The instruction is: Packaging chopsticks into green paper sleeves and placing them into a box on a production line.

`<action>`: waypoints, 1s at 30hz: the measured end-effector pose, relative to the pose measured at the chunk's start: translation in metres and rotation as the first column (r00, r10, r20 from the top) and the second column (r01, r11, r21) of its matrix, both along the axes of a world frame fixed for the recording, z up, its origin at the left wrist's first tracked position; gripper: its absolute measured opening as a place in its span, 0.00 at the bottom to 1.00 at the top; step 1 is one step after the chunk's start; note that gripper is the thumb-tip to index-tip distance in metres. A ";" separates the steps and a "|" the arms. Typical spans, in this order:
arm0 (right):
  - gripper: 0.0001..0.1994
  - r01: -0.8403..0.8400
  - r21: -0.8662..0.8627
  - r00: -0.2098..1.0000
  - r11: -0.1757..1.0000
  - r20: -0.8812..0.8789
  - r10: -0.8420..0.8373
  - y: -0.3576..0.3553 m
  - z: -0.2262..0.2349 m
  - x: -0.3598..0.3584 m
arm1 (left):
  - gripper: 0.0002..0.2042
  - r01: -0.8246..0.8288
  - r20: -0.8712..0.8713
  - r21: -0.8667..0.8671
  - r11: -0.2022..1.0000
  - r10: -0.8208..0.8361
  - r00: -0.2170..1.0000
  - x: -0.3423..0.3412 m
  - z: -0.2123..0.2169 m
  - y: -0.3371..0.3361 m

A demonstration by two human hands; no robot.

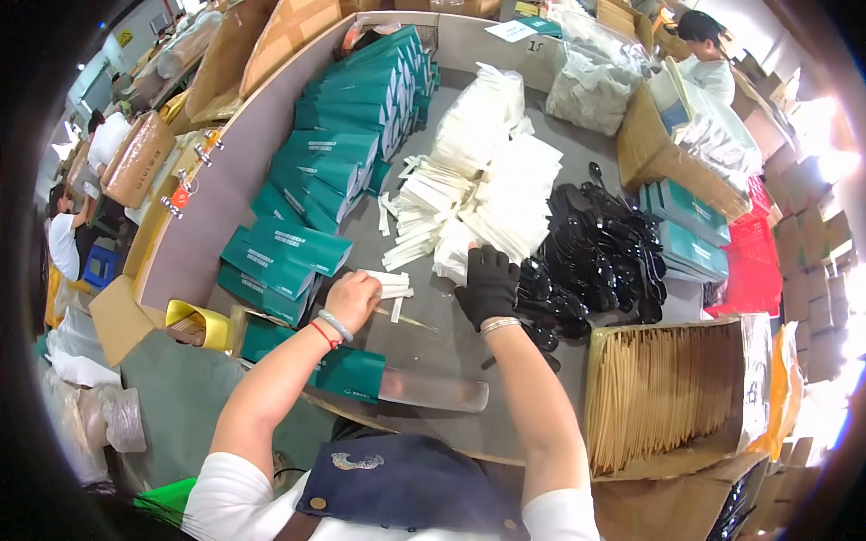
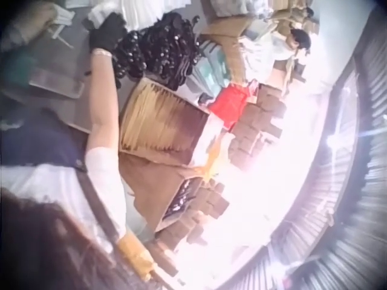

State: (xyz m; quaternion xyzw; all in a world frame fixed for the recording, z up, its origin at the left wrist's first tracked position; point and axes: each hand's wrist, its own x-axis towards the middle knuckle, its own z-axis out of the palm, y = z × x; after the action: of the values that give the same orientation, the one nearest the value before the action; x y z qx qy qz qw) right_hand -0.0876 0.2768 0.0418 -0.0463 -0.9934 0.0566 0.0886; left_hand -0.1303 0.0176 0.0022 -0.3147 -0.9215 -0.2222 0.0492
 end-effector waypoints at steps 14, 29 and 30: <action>0.23 -0.171 0.092 0.981 0.981 -0.073 0.178 -0.019 -0.005 0.055 | 0.07 -0.341 -0.408 -0.198 0.919 0.239 0.881 -0.049 0.036 -0.052; 0.15 0.612 -0.502 0.616 0.611 -0.182 -0.767 0.179 -0.013 0.298 | 0.03 0.066 0.036 -0.090 0.994 -0.063 0.997 -0.022 0.007 0.013; 0.18 0.727 -0.363 0.552 0.583 -0.198 -0.810 0.194 -0.020 0.318 | 0.03 0.071 0.035 -0.093 0.993 -0.068 0.997 -0.019 0.010 0.013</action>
State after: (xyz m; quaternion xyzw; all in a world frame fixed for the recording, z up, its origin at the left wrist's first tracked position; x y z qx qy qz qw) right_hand 0.2306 0.4713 0.0222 -0.4787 -0.8241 0.1381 0.2696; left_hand -0.1492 0.0311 0.0126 -0.3449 -0.9201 -0.1852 0.0121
